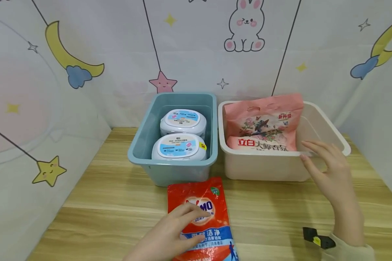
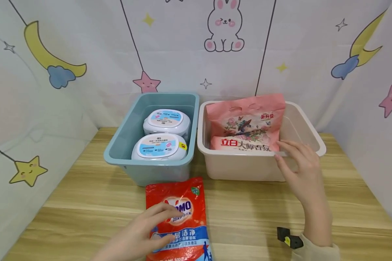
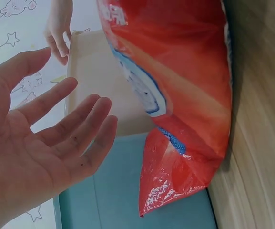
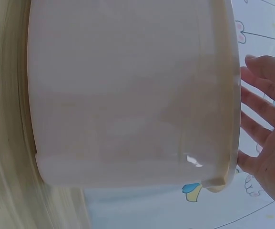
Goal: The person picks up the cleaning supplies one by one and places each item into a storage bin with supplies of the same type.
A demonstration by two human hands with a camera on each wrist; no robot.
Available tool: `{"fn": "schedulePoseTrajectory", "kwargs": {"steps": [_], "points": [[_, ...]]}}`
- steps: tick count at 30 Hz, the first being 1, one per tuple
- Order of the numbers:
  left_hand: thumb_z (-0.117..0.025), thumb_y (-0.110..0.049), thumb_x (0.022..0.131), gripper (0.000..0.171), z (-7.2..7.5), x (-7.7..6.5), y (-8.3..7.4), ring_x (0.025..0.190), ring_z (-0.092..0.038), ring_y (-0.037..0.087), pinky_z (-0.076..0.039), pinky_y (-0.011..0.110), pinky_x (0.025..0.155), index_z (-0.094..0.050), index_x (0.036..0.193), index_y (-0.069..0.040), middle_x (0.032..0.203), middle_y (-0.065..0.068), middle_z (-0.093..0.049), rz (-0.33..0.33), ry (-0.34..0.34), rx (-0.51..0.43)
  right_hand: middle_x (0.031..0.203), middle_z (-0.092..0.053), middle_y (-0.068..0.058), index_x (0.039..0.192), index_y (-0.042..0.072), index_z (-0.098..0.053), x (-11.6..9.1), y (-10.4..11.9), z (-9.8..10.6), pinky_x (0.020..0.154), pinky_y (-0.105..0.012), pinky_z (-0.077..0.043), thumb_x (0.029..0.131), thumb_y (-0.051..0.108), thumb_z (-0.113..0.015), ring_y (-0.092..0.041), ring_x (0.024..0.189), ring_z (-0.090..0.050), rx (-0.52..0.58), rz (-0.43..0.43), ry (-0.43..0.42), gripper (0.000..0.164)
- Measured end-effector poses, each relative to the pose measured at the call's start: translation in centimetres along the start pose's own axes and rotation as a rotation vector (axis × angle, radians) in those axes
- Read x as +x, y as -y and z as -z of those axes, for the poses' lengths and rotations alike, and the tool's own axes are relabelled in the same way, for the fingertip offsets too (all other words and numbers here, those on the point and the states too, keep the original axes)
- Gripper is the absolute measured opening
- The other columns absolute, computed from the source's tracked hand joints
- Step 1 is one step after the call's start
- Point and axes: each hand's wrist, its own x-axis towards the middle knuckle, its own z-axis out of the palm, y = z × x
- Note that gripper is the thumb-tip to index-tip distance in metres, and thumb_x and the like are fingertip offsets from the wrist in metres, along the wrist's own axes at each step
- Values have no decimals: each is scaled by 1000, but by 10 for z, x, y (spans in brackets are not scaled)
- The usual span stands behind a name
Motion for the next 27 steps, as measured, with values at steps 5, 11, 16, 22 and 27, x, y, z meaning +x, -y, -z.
{"fn": "schedulePoseTrajectory", "kwargs": {"steps": [5, 11, 16, 22, 27], "points": [[-68, -47, 85, 47, -2, 0, 0, 125, -45, 15, -58, 24, 72, -53, 129, -46, 133, -14, -48, 5, 16, 13, 115, -65, -23, 116, 4, -68, 0, -2, 1, 103, -9, -28, 82, 2, -71, 15, 117, -39, -5, 17, -8, 34], [-69, -50, 83, 50, -5, 2, 1, 127, -43, 17, -60, 31, 74, -51, 129, -48, 136, -13, -46, 55, 38, 43, 112, -66, -23, 113, 2, -69, -2, -5, 3, 103, -10, -28, 83, 5, -71, 12, 119, -41, -21, 41, -20, 31], [-69, -50, 83, 49, -7, 3, 2, 125, -44, 16, -59, 28, 72, -50, 129, -51, 136, -13, -46, 56, 62, 49, 109, -68, -22, 110, 2, -71, -5, -10, 2, 99, -17, -29, 84, 12, -71, 8, 113, -44, -71, 33, -65, 27], [-68, -49, 84, 49, -8, 4, 5, 127, -43, 13, -57, 22, 69, -48, 129, -51, 137, -15, -45, 30, 79, 73, 104, -68, -23, 106, 3, -72, -8, -14, 0, 90, -33, -30, 80, 9, -75, -14, 105, -51, -113, 12, -110, 26], [-69, -49, 83, 51, -9, 5, 7, 123, -44, 14, -57, 25, 74, -49, 131, -47, 136, -14, -47, 7, 75, 109, 102, -67, -23, 104, 1, -72, -9, -16, 1, 88, -31, -29, 85, 20, -73, -23, 102, -51, -123, 17, -115, 26]]}}
